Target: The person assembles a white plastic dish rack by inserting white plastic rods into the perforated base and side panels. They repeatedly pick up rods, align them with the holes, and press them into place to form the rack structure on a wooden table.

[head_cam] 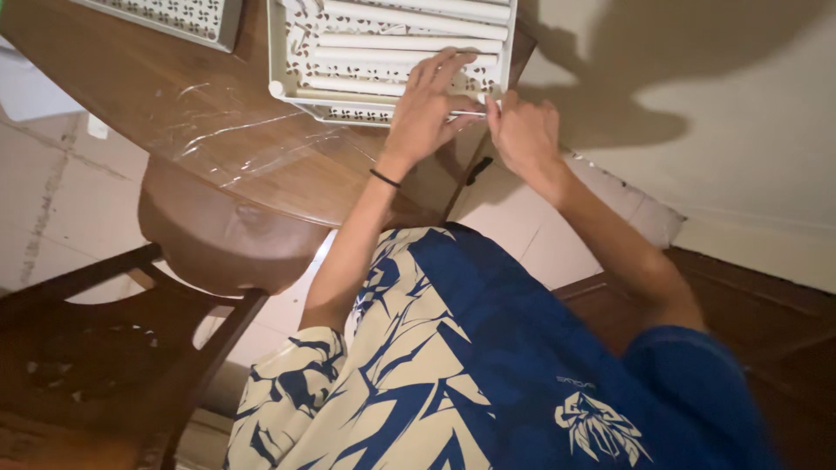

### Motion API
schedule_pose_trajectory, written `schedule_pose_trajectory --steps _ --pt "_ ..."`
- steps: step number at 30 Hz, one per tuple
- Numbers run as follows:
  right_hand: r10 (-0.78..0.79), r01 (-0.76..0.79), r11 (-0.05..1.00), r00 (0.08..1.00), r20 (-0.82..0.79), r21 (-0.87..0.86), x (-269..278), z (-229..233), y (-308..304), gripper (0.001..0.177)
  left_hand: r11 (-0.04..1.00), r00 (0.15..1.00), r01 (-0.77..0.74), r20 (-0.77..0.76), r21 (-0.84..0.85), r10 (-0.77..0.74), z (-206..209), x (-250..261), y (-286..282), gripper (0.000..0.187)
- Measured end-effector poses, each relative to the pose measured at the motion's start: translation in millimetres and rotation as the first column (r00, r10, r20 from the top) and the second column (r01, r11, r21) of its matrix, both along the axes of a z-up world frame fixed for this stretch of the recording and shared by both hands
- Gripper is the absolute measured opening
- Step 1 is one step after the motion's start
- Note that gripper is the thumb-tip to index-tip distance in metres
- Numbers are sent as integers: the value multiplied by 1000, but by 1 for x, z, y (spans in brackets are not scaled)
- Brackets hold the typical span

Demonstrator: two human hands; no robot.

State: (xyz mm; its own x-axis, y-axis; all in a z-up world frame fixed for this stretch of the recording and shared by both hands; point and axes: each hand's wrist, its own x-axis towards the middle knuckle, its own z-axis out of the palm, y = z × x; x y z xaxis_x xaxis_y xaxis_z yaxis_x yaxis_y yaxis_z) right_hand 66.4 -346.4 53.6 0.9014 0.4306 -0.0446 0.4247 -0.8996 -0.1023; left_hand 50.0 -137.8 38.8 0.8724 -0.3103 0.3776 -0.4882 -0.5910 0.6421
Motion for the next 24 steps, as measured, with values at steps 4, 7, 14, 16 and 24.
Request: schedule_pose_trajectory --steps 4,7,14,16,24 --pt "-93 115 971 989 -112 211 -4 -12 -11 45 990 997 4 71 -139 6 6 0 3 37" --pt "-195 286 853 950 -243 437 -16 -40 -26 45 946 955 -184 178 -267 236 1 -11 19 31" --pt "-72 461 582 850 -522 670 -59 -132 -46 66 434 618 -711 -198 -553 761 -66 -65 136 52" --pt "-34 506 501 823 -568 703 -58 -155 -46 76 372 709 -654 -364 -658 604 -98 -73 162 51" --pt "-54 566 337 810 -584 753 0 -216 -30 60 316 797 -604 -553 -732 242 -195 -57 167 77"
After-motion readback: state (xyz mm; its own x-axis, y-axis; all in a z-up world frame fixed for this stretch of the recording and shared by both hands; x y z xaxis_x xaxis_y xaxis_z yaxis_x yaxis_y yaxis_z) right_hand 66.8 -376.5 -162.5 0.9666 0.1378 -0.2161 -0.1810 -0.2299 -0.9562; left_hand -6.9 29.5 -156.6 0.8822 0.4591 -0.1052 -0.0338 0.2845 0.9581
